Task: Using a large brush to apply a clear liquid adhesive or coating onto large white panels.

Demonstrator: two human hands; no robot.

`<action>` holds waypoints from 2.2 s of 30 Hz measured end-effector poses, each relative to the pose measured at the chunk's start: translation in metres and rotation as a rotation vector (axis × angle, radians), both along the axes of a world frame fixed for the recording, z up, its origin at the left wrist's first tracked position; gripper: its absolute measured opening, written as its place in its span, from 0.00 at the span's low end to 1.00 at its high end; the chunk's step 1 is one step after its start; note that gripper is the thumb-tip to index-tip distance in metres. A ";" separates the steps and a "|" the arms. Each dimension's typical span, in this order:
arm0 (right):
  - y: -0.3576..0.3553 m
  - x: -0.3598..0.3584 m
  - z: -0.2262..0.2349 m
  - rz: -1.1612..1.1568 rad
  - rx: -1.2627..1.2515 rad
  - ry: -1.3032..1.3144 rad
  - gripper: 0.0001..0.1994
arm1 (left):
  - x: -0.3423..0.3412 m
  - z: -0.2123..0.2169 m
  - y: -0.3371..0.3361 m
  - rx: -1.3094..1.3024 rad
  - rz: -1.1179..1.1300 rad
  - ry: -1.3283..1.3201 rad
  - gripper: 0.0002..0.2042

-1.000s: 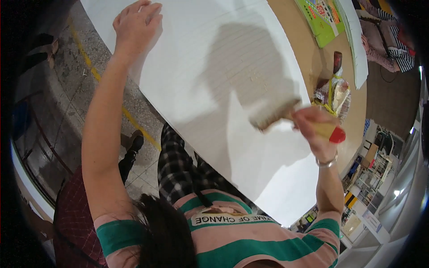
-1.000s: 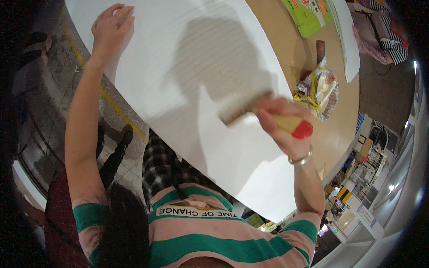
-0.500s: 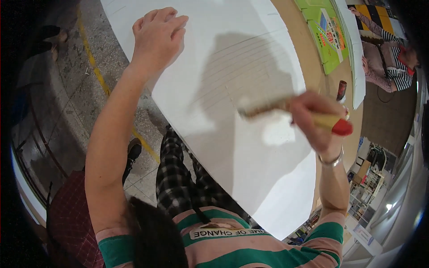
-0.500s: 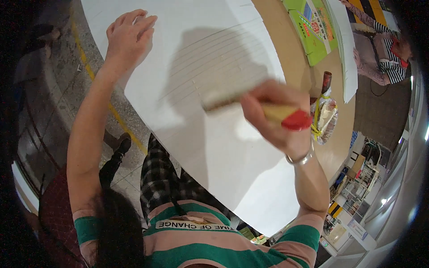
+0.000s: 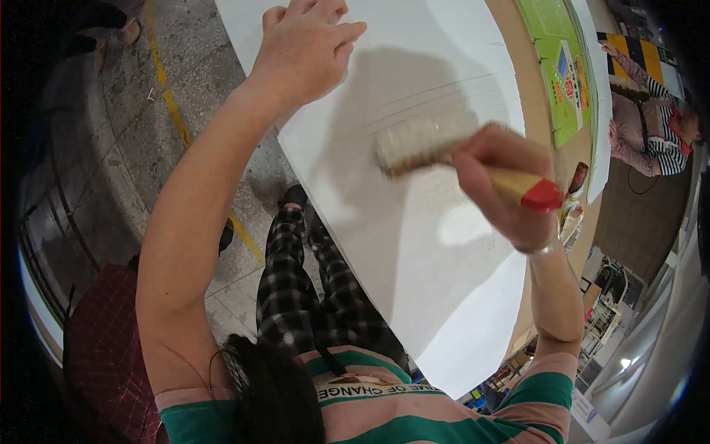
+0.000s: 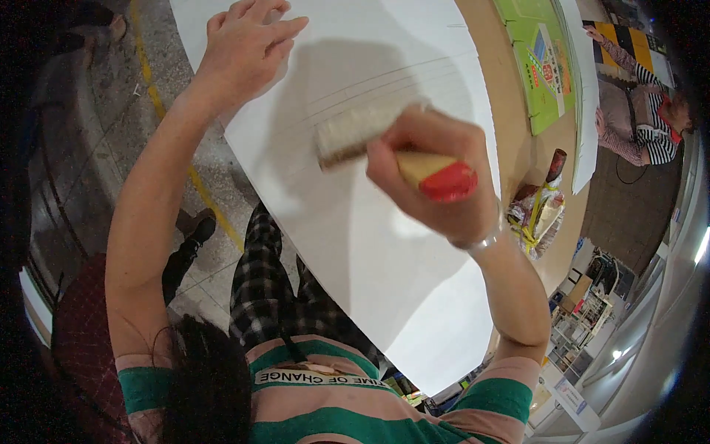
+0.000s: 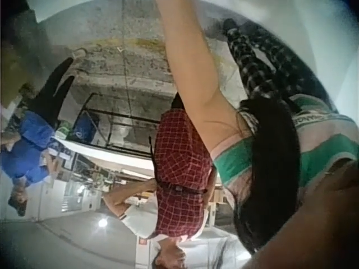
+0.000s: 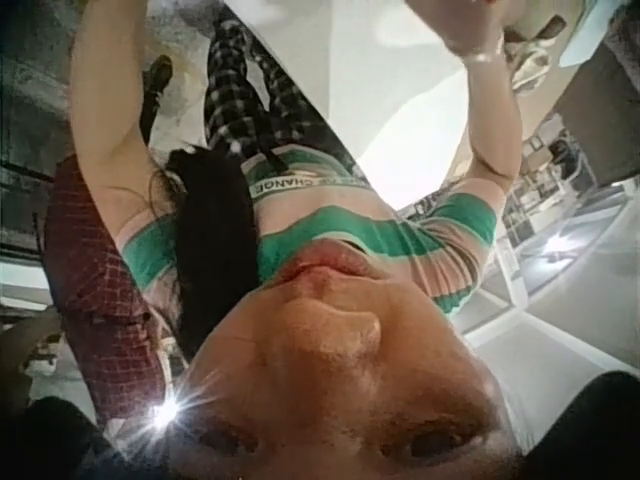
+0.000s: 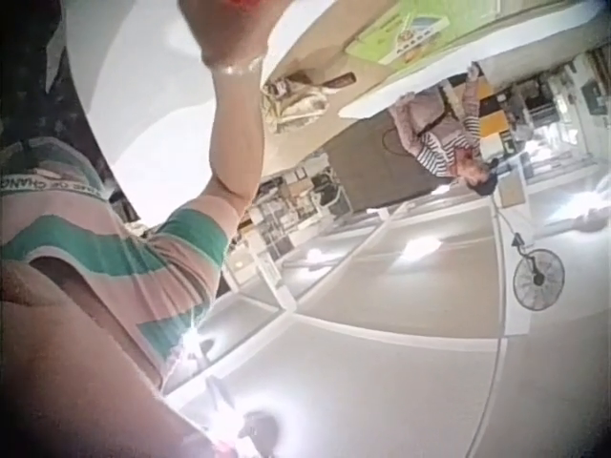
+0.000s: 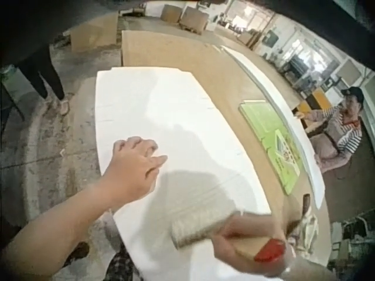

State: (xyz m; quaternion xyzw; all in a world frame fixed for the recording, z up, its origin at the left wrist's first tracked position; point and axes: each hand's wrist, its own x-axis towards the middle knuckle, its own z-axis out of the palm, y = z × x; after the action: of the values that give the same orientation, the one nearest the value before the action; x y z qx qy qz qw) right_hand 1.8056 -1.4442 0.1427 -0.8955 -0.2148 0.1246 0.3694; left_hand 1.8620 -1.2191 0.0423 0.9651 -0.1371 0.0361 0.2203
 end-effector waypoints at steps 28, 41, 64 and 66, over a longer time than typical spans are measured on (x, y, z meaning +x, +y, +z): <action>0.048 0.001 0.009 0.091 -0.002 -0.102 0.06 | -0.004 -0.018 0.007 -0.124 -0.028 -0.261 0.11; 0.053 0.000 0.009 0.083 -0.023 -0.074 0.06 | -0.007 -0.019 0.006 -0.120 -0.025 -0.258 0.10; 0.046 0.004 0.003 0.108 0.008 -0.105 0.06 | -0.006 -0.021 0.007 -0.138 -0.034 -0.202 0.11; 0.040 -0.003 0.008 0.282 -0.078 -0.006 0.06 | -0.007 -0.018 0.009 -0.121 -0.025 -0.232 0.11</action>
State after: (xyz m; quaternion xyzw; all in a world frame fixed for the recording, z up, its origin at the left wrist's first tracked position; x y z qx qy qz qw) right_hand 1.8026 -1.4046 0.1505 -0.8705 -0.3344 0.1810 0.3126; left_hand 1.8550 -1.2102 0.0244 0.9376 -0.1710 0.1529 0.2612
